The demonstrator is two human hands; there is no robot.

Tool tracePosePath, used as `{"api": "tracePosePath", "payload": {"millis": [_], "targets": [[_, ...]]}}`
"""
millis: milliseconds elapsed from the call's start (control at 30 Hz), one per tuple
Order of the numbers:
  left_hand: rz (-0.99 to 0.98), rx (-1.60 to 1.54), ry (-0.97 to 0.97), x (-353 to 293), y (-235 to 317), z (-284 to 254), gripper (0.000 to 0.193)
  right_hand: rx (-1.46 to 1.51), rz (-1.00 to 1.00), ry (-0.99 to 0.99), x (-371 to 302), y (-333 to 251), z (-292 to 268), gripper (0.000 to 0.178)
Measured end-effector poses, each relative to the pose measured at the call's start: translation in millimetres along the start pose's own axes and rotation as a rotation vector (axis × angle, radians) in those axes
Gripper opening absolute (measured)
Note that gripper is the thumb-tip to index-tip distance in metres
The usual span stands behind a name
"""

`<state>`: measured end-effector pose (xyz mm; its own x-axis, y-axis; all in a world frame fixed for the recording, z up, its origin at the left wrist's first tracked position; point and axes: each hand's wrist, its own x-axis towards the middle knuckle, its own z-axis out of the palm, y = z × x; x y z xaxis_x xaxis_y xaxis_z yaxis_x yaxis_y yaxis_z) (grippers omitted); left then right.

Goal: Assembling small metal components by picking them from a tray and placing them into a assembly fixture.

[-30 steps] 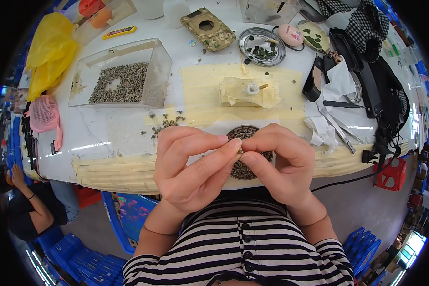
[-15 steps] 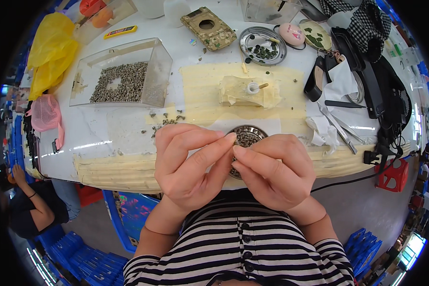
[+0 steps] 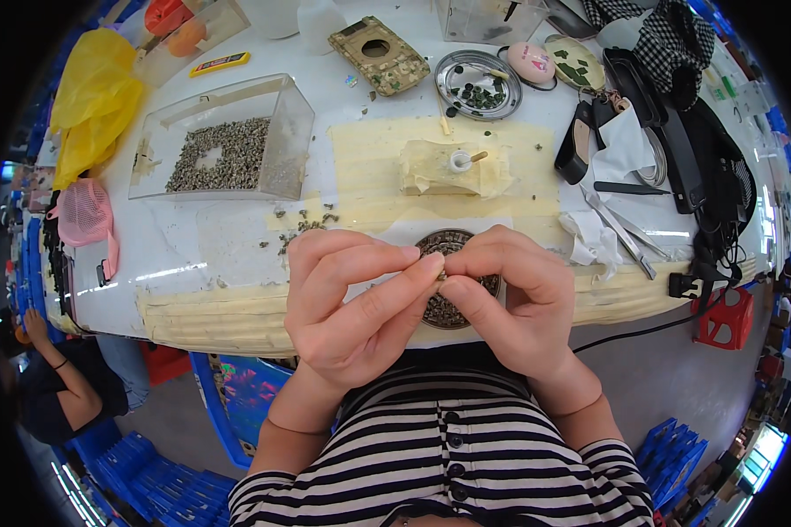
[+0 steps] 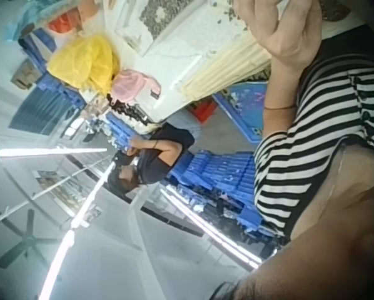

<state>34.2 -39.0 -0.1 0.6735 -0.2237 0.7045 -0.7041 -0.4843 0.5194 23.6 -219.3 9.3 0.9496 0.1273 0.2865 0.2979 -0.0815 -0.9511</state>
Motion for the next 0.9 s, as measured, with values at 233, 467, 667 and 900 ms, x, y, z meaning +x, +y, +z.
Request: {"api": "tracePosePath", "payload": {"millis": [233, 467, 667, 900], "targets": [[0.012, -0.031, -0.011, -1, 0, 0, 0.034, 0.084, 0.032, -0.002, -1, 1, -3, 0.013], [-0.027, 0.037, 0.027, 0, 1, 3, 0.029, -0.396, -0.395, 0.177, -3, -1, 6, 0.028], [-0.036, 0.019, 0.033, 0, 1, 2, 0.028, -0.396, -0.388, 0.187, -4, 6, 8, 0.031], [-0.014, 0.007, 0.017, 0, 1, 1, 0.031, -0.106, -0.135, 0.09, -4, 3, 1, 0.02]]}}
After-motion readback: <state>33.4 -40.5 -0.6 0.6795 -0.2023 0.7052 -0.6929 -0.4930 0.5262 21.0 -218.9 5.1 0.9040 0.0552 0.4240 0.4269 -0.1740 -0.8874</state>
